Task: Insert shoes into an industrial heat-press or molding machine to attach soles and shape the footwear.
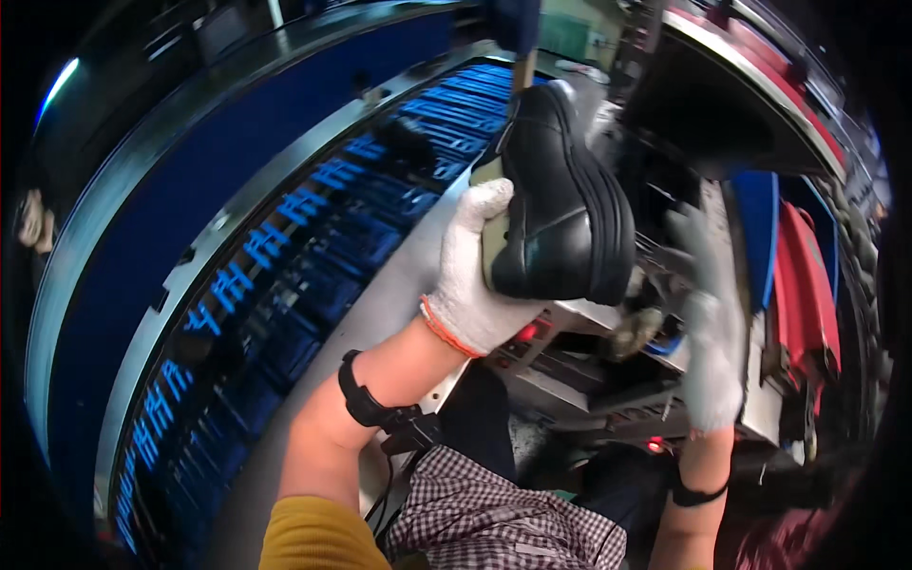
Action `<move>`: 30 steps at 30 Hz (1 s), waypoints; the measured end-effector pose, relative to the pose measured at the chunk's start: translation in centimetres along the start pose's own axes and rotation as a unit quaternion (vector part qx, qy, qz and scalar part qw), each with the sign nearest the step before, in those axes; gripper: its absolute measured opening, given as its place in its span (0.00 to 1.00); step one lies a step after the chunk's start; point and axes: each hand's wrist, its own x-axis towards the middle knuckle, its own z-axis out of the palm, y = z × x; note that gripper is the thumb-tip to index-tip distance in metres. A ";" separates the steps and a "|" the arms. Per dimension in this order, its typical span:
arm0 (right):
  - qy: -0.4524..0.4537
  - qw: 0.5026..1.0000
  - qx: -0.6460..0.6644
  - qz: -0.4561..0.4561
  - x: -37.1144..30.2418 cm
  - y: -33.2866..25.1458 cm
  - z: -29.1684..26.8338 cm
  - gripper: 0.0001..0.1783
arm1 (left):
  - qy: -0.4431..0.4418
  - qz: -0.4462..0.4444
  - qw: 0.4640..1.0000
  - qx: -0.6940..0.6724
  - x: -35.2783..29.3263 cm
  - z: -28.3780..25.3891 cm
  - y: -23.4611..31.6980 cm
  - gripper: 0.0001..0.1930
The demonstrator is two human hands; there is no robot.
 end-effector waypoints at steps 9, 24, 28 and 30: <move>0.184 0.933 -0.307 0.051 -9.7 16.3 -5.4 0.24 | 0.368 0.106 0.869 0.313 6.7 -18.6 16.2 0.12; 0.180 0.883 -0.432 0.051 -10.0 16.7 -3.4 0.27 | 0.332 0.138 0.370 0.857 14.7 -29.9 28.7 0.50; 0.180 0.903 -0.381 0.081 -7.4 14.7 -1.3 0.24 | 0.331 0.245 0.357 0.838 1.5 -31.7 29.9 0.46; 0.225 0.896 -0.379 0.054 -8.1 14.0 -3.6 0.25 | 0.345 0.280 0.349 0.825 -0.6 -29.9 25.7 0.44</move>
